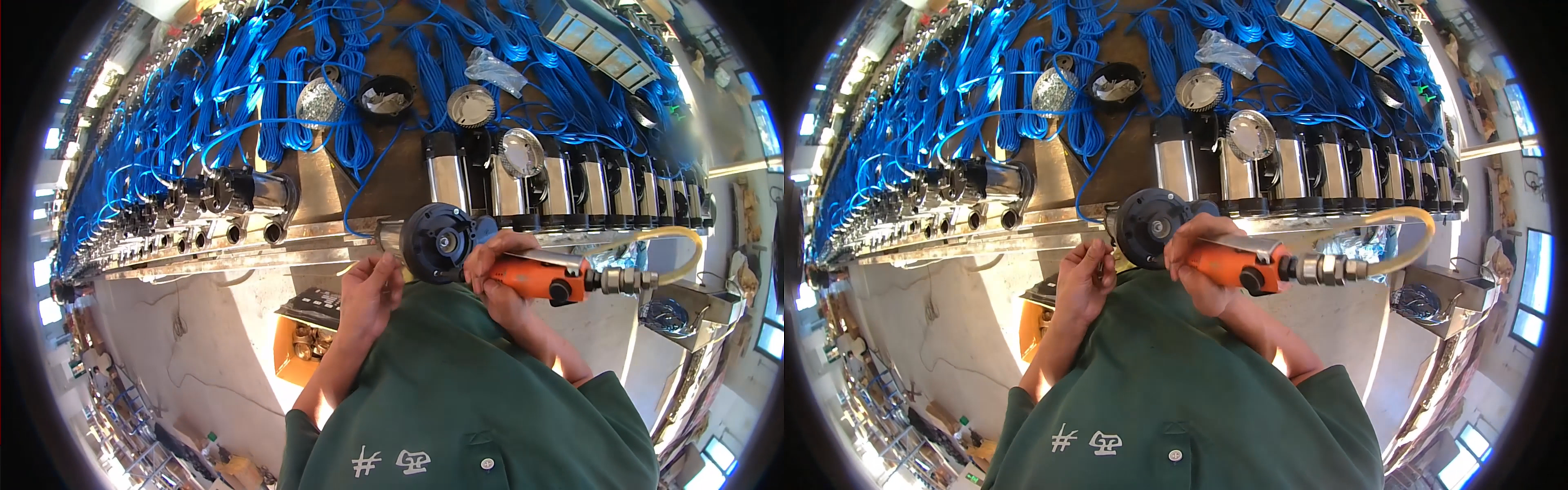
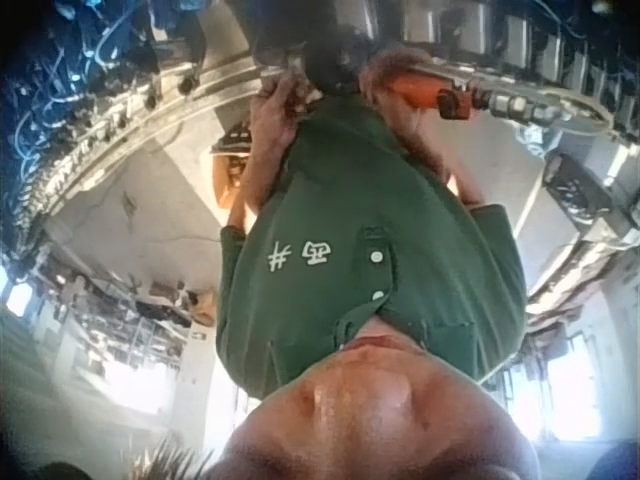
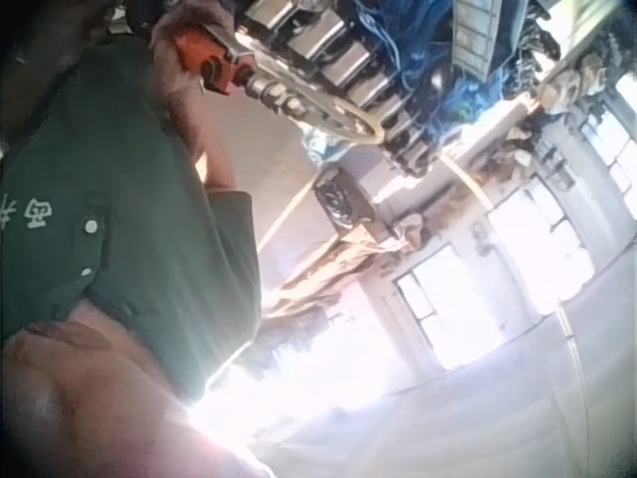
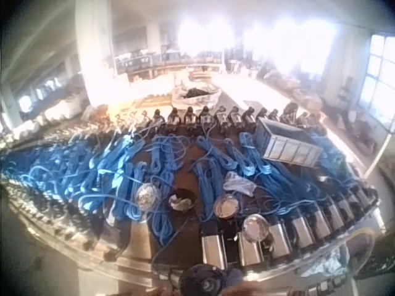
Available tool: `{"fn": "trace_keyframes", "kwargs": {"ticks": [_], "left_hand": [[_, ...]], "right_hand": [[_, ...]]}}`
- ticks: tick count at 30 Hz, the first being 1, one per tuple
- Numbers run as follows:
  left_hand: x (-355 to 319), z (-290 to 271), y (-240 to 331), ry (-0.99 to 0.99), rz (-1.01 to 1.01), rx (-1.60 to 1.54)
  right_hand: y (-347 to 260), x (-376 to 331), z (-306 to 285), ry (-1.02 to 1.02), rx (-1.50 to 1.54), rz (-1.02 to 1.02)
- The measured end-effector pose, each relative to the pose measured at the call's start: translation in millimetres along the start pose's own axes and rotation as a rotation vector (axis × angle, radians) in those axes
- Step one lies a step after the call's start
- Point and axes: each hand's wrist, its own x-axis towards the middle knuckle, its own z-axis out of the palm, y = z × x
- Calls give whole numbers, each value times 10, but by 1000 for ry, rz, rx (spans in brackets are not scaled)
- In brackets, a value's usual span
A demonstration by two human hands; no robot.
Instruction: The person assembles components of industrial pumps at a workbench, using a pneumatic tool to secure fasteners on two different pump assemblies.
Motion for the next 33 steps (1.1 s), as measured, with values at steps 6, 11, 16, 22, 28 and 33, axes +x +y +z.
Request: {"fn": "trace_keyframes", "kwargs": {"ticks": [6,11,16,22,28,33], "left_hand": [[9,200,54,-14,-9,-54],[-15,302,104,-176,-22,-142],[-3,412,184,-252,-4,-151],[5,447,162,-247,-29,-155],[44,470,148,-157,30,-127],[87,467,216,-181,8,-71]], "right_hand": [[-230,181,177,-118,-82,-62],[-369,420,385,-158,61,-180],[-332,496,405,-92,120,-151],[-241,500,331,-88,130,-185],[-220,488,292,-48,127,-189],[-208,493,300,3,133,-196]]}}
